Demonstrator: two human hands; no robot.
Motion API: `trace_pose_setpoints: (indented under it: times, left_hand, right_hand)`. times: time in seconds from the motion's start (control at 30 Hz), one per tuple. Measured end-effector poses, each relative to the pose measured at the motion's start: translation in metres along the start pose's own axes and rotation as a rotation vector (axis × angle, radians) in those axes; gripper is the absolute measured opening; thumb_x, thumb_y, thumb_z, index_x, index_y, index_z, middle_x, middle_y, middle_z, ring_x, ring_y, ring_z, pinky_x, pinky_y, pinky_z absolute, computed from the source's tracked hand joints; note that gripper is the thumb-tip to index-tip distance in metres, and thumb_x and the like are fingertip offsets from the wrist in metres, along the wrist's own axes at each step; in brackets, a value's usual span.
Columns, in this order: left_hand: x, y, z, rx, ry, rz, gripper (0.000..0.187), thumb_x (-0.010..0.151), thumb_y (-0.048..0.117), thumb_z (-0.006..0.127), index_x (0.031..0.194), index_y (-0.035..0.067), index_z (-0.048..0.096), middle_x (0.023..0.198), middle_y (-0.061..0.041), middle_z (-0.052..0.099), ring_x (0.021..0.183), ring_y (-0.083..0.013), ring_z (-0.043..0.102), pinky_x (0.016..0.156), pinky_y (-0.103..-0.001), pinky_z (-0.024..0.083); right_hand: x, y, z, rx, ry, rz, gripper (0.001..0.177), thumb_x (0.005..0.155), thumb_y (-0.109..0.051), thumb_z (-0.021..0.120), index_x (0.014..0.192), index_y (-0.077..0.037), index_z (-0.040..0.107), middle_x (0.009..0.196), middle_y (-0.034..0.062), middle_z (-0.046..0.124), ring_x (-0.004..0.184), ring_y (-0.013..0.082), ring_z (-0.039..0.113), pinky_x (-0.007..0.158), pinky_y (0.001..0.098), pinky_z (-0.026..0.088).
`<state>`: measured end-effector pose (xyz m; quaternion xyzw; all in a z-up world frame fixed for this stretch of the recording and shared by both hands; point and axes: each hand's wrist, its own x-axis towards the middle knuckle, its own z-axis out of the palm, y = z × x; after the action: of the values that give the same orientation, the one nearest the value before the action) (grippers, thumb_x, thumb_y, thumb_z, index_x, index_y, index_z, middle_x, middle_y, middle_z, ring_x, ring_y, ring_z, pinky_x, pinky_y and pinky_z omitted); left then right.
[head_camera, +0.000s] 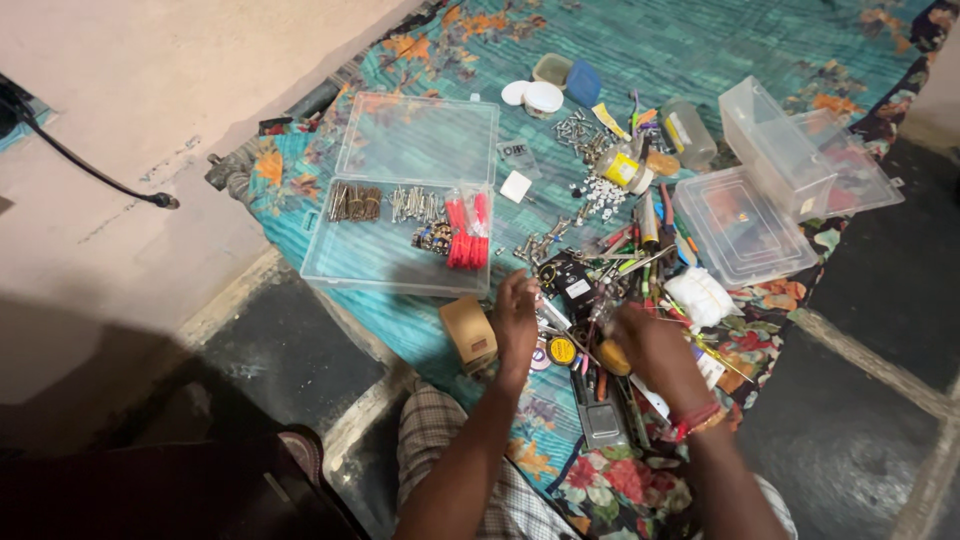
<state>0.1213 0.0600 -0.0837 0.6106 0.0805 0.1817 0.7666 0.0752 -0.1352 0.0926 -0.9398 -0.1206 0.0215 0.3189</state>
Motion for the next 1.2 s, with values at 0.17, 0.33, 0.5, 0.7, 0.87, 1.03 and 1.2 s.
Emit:
trace_pose_setpoints:
  times: [0.17,0.33,0.5,0.7,0.87,1.03,1.2]
  left_hand:
    - [0.003,-0.018,0.002,-0.077,-0.037,-0.023,0.035,0.103,0.015,0.058,0.135,0.001,0.055,0.12,-0.015,0.071,0.107,-0.0195,0.07,0.088,-0.032,0.061]
    - [0.0,-0.018,0.003,-0.097,-0.021,-0.122,0.036,0.1,0.014,0.059,0.134,0.001,0.056,0.115,-0.015,0.071,0.1,-0.0193,0.071,0.085,-0.033,0.061]
    - [0.004,-0.016,0.001,-0.118,-0.046,-0.149,0.036,0.101,0.015,0.059,0.134,0.001,0.056,0.114,-0.014,0.071,0.098,-0.0184,0.071,0.083,-0.032,0.061]
    - [0.005,-0.022,-0.001,-0.151,-0.026,-0.152,0.035,0.101,0.015,0.057,0.133,0.002,0.057,0.113,-0.013,0.072,0.094,-0.0166,0.07,0.081,-0.03,0.059]
    - [0.013,-0.061,0.001,-0.41,-0.104,-0.077,0.032,0.103,0.011,0.061,0.133,0.001,0.057,0.107,-0.011,0.07,0.089,-0.0152,0.066,0.077,-0.027,0.055]
    - [0.007,-0.078,-0.005,-0.579,-0.204,-0.05,0.033,0.103,0.015,0.066,0.132,0.001,0.059,0.104,-0.01,0.071,0.085,-0.0145,0.064,0.075,-0.027,0.053]
    - [0.004,-0.083,0.002,-0.491,-0.22,-0.058,0.029,0.106,0.019,0.066,0.126,-0.001,0.062,0.101,-0.013,0.069,0.082,-0.0146,0.063,0.072,-0.026,0.053]
  right_hand:
    - [-0.055,-0.002,0.072,-0.145,-0.227,0.108,0.023,0.094,-0.032,0.059,0.103,-0.011,0.065,0.092,0.0185,0.073,0.085,0.0396,0.07,0.072,0.0515,0.053]
    - [-0.07,-0.008,0.097,-0.122,-0.205,0.052,0.023,0.093,-0.031,0.058,0.102,-0.012,0.068,0.096,0.017,0.072,0.084,0.0387,0.07,0.071,0.0507,0.054]
    - [-0.032,0.003,0.09,-0.21,-0.08,0.023,0.027,0.097,-0.036,0.06,0.1,-0.01,0.068,0.094,0.0168,0.07,0.083,0.0384,0.069,0.071,0.0512,0.054]
    - [0.079,0.051,0.116,-0.346,0.231,-0.057,0.05,0.075,-0.036,0.081,0.109,-0.004,0.064,0.095,0.018,0.069,0.094,0.0388,0.065,0.082,0.0492,0.052]
    - [0.099,0.059,0.136,-0.518,0.183,-0.038,0.069,0.066,-0.042,0.088,0.113,0.0,0.06,0.098,0.0194,0.069,0.094,0.0387,0.067,0.084,0.0484,0.053]
    - [0.062,0.054,0.099,-0.159,0.366,0.095,0.066,0.068,-0.035,0.085,0.117,0.002,0.062,0.098,0.0249,0.07,0.09,0.0433,0.068,0.082,0.0511,0.053]
    - [-0.016,0.083,0.064,-0.17,0.42,0.207,0.059,0.074,-0.034,0.082,0.116,0.003,0.063,0.097,0.0219,0.069,0.091,0.041,0.066,0.086,0.0508,0.051]
